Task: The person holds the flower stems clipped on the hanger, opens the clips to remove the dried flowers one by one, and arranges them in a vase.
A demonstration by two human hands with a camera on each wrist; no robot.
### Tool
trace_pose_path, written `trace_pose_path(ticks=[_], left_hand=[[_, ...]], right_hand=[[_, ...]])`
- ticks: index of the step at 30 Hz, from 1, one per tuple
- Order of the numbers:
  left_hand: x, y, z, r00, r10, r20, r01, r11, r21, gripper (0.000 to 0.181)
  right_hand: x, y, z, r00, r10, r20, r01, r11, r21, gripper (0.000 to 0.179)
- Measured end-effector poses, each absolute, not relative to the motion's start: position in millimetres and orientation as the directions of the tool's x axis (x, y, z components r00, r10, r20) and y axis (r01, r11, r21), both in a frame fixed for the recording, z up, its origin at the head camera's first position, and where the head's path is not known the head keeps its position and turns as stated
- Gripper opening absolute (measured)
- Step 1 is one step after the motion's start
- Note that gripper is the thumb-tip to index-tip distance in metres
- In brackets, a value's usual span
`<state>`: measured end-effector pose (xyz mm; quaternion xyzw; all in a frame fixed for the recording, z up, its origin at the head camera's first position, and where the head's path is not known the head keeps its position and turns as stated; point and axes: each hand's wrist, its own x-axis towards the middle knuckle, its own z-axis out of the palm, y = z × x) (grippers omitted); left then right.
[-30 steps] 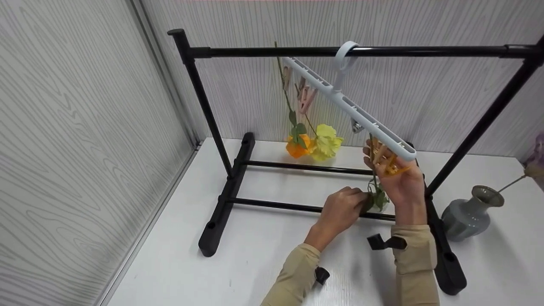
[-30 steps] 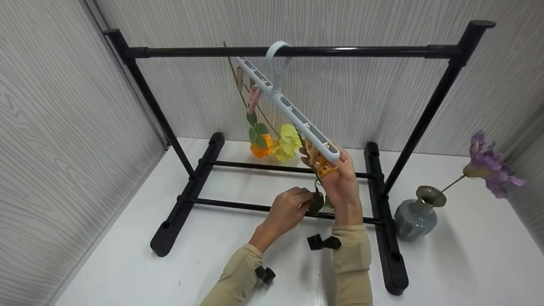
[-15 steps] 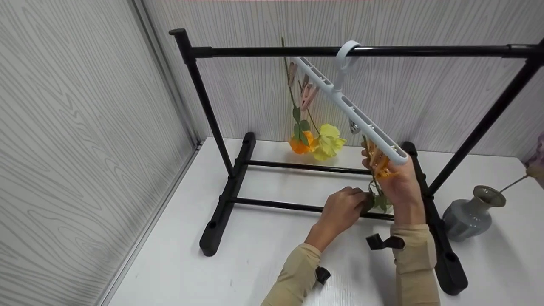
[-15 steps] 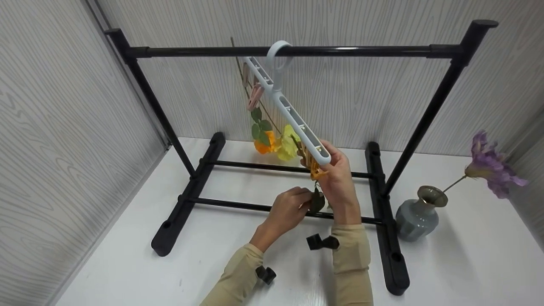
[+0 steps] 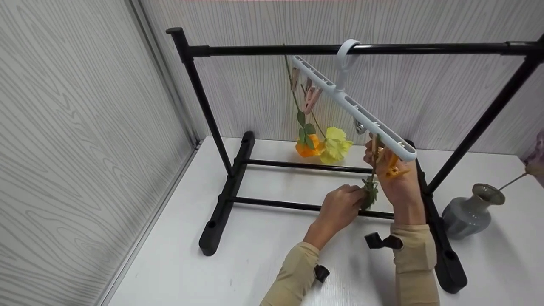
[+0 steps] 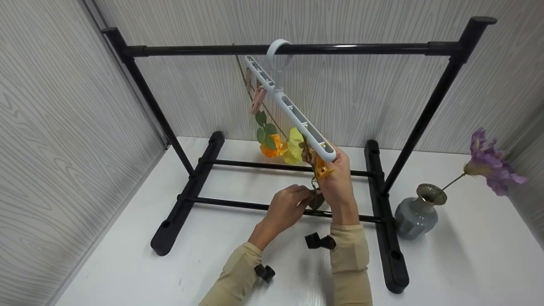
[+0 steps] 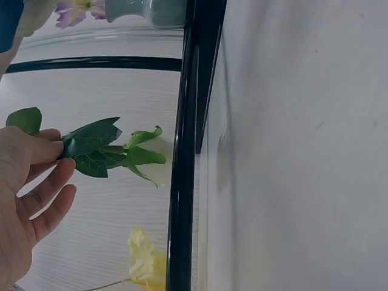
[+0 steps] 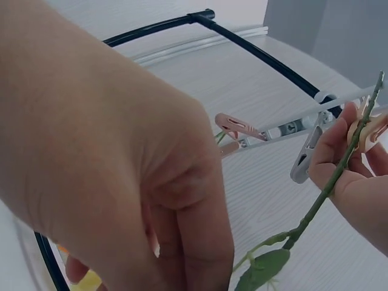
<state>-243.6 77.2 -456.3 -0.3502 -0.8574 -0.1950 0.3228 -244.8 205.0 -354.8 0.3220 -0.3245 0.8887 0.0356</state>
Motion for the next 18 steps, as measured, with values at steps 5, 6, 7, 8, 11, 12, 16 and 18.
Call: trace_pose_path(ticks=[5, 6, 7, 8, 11, 12, 16, 18], left_hand=[[-242.5, 75.6, -452.4, -0.551, 0.481, 0.682, 0.733, 0.67, 0.118, 0.008], [-242.6, 75.1, -451.8, -0.552, 0.478, 0.683, 0.737, 0.662, 0.132, 0.008], [-242.6, 74.4, -451.2, -0.553, 0.47, 0.688, 0.742, 0.653, 0.149, 0.008], [-243.2, 73.8, -451.2, -0.555, 0.456, 0.695, 0.747, 0.642, 0.175, 0.008], [-245.7, 71.8, -452.3, -0.573, 0.38, 0.726, 0.749, 0.602, 0.275, 0.007], [-246.5, 71.2, -452.5, -0.58, 0.346, 0.737, 0.748, 0.584, 0.315, 0.006], [-247.9, 69.6, -452.3, -0.639, 0.237, 0.732, 0.721, 0.517, 0.462, 0.012], [-247.2, 70.3, -451.2, -0.677, 0.239, 0.696, 0.71, 0.462, 0.532, 0.017]], right_hand=[[-242.8, 206.3, -352.8, -0.788, -0.179, 0.589, -0.211, -0.82, -0.531, 0.039], [-242.5, 206.6, -352.6, -0.79, -0.185, 0.585, -0.199, -0.824, -0.53, 0.038], [-242.3, 206.9, -352.4, -0.794, -0.19, 0.578, -0.188, -0.827, -0.53, 0.036], [-242.2, 207.2, -352.2, -0.8, -0.194, 0.567, -0.172, -0.832, -0.527, 0.035], [-242.2, 207.9, -351.6, -0.82, -0.196, 0.538, -0.154, -0.83, -0.537, 0.031], [-242.4, 208.1, -351.5, -0.825, -0.195, 0.53, -0.152, -0.827, -0.541, 0.03], [-244.1, 208.3, -352.1, -0.826, -0.209, 0.523, -0.14, -0.824, -0.549, 0.029], [-244.8, 208.4, -352.7, -0.818, -0.224, 0.53, -0.128, -0.828, -0.546, 0.028]])
